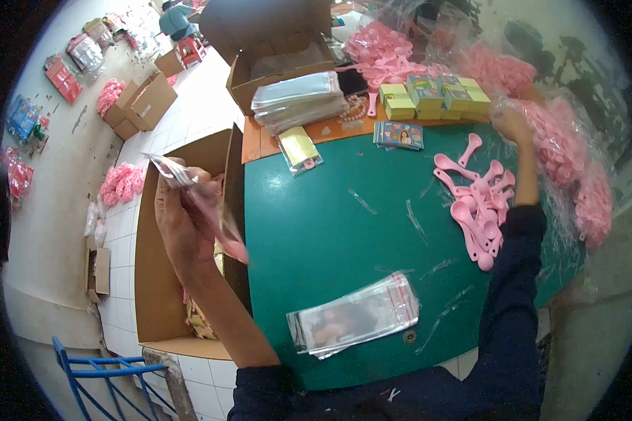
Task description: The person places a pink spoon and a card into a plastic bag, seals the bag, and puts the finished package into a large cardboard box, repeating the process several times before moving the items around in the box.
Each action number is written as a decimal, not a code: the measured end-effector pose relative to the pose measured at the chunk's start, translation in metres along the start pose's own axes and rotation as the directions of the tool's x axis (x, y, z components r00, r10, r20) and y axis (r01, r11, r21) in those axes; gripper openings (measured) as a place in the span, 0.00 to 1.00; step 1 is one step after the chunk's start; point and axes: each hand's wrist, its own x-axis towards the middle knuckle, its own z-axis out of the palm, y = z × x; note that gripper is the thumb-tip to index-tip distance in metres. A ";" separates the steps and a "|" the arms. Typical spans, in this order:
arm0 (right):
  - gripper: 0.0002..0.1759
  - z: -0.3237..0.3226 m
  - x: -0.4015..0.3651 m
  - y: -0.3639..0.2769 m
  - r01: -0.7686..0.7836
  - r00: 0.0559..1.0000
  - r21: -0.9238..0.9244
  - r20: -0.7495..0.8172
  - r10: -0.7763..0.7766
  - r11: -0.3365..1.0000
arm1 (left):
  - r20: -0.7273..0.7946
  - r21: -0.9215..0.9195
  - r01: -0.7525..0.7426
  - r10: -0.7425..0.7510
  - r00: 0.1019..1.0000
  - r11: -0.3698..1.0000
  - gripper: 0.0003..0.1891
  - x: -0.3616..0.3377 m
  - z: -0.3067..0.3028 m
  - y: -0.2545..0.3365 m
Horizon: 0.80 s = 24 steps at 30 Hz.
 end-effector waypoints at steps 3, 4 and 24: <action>0.20 -0.006 0.005 -0.016 0.015 0.997 -0.331 0.082 0.013 0.943 | -0.087 0.187 0.065 -0.050 0.995 0.980 0.16 -0.002 0.019 0.005; 0.20 0.003 -0.021 -0.070 0.042 0.999 -0.475 0.000 -0.048 0.879 | -0.057 0.275 0.017 -0.002 0.998 0.961 0.16 0.000 0.018 0.001; 0.12 0.126 -0.028 -0.123 0.188 0.981 0.324 -0.104 -0.163 0.927 | 0.182 0.461 0.395 -0.520 0.834 0.795 0.11 0.007 -0.005 -0.057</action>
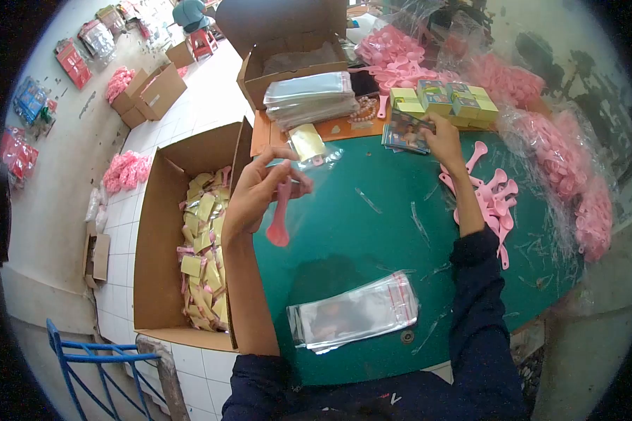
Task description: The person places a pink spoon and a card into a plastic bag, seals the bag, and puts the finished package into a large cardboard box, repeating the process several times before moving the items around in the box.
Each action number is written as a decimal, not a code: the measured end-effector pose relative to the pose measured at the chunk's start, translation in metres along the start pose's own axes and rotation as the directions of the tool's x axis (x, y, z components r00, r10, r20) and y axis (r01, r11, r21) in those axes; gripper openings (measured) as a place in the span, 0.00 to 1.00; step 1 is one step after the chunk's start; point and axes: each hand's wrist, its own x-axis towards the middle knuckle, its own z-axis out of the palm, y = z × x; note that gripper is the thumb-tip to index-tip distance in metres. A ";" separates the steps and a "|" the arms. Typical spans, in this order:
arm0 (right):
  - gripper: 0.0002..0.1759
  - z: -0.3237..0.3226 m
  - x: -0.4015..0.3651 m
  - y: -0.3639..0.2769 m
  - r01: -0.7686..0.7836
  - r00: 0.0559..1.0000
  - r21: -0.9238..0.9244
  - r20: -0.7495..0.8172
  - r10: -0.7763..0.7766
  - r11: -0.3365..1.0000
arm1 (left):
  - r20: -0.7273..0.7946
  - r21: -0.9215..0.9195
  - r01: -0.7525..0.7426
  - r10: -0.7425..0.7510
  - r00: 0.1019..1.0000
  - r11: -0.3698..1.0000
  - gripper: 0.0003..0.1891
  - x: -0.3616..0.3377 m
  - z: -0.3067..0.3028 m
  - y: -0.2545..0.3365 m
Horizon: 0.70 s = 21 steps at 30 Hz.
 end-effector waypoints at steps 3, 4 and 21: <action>0.14 -0.014 -0.033 -0.084 -0.057 0.982 0.351 0.188 -0.010 0.934 | 0.163 0.016 0.029 -0.031 0.986 0.999 0.15 0.000 0.001 0.001; 0.14 -0.020 -0.043 -0.108 -0.059 0.974 0.406 0.223 -0.036 0.912 | 0.190 -0.008 0.028 -0.026 0.981 1.000 0.15 0.000 0.003 0.000; 0.11 -0.052 -0.081 -0.189 0.410 0.878 0.094 0.228 -0.420 0.907 | 0.360 0.095 -0.002 -0.032 0.932 0.995 0.14 0.001 0.020 0.001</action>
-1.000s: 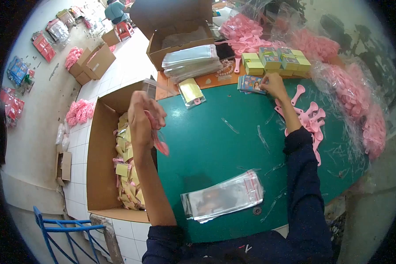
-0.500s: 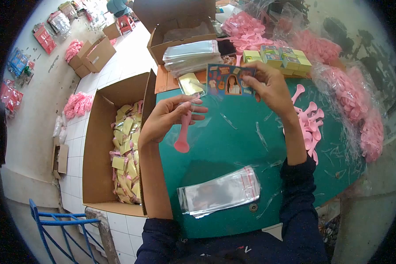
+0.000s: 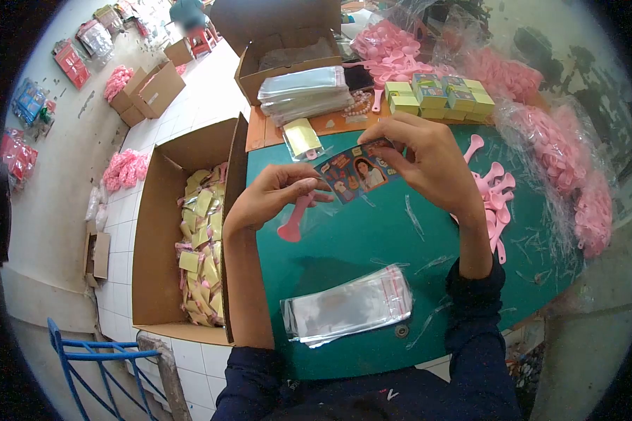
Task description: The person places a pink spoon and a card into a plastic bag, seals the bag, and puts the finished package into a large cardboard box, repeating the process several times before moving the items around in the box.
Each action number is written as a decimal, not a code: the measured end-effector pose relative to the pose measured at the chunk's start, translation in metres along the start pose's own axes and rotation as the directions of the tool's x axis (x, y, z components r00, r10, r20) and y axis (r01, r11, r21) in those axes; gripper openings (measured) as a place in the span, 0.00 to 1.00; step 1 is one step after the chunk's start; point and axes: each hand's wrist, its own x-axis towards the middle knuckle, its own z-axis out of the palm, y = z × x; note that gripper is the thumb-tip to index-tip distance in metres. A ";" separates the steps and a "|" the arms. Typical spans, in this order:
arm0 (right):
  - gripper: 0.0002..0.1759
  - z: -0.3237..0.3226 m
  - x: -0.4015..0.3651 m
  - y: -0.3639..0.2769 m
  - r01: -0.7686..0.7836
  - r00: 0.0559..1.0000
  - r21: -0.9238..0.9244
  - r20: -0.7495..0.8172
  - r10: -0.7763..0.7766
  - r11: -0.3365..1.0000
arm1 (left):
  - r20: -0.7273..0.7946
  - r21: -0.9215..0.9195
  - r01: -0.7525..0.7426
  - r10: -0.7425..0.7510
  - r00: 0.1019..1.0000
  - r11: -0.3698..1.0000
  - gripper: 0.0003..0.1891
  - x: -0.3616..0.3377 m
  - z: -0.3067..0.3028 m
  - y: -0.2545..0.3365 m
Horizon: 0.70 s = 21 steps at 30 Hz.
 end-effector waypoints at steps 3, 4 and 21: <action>0.11 0.008 0.000 -0.001 0.047 0.999 0.001 0.019 -0.047 0.999 | 0.014 0.039 -0.018 0.018 1.000 0.999 0.16 0.002 0.003 0.000; 0.11 0.012 0.000 -0.001 0.054 0.998 0.013 0.040 -0.055 0.998 | 0.024 0.036 -0.039 0.038 0.999 0.999 0.17 0.004 0.006 -0.002; 0.07 0.021 0.005 0.054 -0.333 0.937 0.501 0.270 0.222 0.798 | 0.009 0.090 0.008 -0.009 1.000 0.996 0.45 -0.014 -0.010 0.003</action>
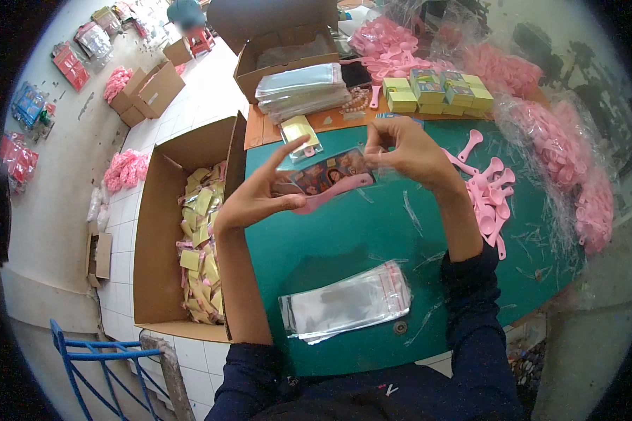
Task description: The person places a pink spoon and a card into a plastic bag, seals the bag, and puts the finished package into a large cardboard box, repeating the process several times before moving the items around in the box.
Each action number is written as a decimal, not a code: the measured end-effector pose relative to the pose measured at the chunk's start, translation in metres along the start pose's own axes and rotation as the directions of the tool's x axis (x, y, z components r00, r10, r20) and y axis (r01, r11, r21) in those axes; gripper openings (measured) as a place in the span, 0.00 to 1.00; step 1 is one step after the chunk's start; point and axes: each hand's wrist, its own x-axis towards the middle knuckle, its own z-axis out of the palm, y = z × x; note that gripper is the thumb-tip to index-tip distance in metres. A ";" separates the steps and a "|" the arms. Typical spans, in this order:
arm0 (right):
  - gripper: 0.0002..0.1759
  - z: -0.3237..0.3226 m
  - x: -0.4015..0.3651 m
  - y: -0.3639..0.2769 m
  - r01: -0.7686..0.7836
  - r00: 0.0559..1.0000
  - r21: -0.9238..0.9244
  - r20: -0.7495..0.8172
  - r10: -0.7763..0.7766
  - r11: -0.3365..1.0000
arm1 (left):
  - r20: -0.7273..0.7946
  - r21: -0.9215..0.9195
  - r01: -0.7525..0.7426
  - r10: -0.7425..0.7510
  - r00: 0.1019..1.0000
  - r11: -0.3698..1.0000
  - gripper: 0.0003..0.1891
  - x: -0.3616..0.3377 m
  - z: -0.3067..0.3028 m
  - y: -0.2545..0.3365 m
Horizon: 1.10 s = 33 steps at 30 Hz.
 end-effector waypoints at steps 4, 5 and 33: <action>0.05 0.010 -0.002 -0.021 -0.126 0.991 0.063 0.048 0.123 0.990 | -0.101 -0.068 -0.022 0.015 0.995 0.997 0.45 -0.002 -0.005 -0.001; 0.06 0.009 -0.001 -0.019 -0.161 0.985 0.059 0.071 0.157 0.985 | -0.118 -0.079 -0.048 0.038 0.992 0.996 0.45 0.000 -0.005 -0.003; 0.19 0.099 -0.015 0.087 0.234 0.968 -0.775 0.127 -0.218 0.587 | -0.183 -0.496 0.261 -0.393 0.901 0.829 0.38 -0.052 0.064 -0.072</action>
